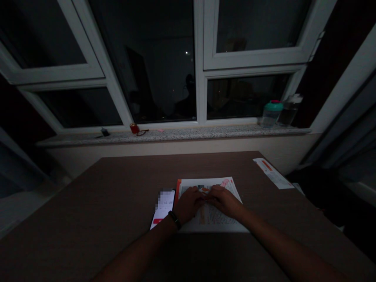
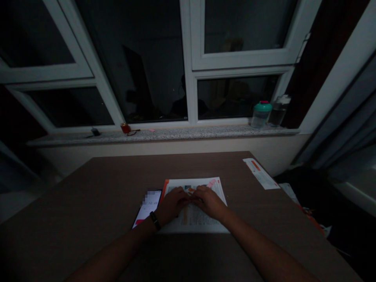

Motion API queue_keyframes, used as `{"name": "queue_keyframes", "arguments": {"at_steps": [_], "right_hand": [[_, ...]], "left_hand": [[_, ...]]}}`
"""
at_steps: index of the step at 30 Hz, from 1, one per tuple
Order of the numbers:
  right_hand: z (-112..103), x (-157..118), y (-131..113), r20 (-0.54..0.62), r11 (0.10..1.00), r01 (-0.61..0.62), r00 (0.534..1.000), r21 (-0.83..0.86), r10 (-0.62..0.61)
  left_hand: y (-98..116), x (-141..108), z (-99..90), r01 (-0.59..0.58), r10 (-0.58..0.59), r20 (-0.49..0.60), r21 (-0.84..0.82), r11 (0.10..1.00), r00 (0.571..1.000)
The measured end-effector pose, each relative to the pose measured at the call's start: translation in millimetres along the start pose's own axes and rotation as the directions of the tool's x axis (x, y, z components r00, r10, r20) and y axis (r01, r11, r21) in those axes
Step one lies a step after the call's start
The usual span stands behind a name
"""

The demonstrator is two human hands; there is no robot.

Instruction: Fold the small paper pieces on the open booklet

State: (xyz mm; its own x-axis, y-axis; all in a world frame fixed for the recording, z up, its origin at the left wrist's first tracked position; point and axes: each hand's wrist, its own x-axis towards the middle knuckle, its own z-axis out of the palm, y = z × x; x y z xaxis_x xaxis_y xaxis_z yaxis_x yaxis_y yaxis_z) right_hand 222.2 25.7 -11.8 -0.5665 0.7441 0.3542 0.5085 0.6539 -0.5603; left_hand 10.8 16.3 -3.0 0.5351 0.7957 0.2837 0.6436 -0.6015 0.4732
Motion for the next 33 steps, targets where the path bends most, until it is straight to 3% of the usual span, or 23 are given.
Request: {"name": "queue_keyframes", "arguments": {"at_steps": [10, 33], "right_hand": [[7, 8, 0, -0.029, 0.988, -0.156, 0.987, 0.004, 0.156], [10, 11, 6, -0.004, 0.974, -0.227, 0.974, 0.008, 0.228]], "left_hand": [[-4, 8, -0.7, 0.149, -0.154, -0.036, -0.119, 0.982, 0.987], [-5, 7, 3.5, 0.137, -0.145, -0.062, -0.109, 0.985, 0.988]]}}
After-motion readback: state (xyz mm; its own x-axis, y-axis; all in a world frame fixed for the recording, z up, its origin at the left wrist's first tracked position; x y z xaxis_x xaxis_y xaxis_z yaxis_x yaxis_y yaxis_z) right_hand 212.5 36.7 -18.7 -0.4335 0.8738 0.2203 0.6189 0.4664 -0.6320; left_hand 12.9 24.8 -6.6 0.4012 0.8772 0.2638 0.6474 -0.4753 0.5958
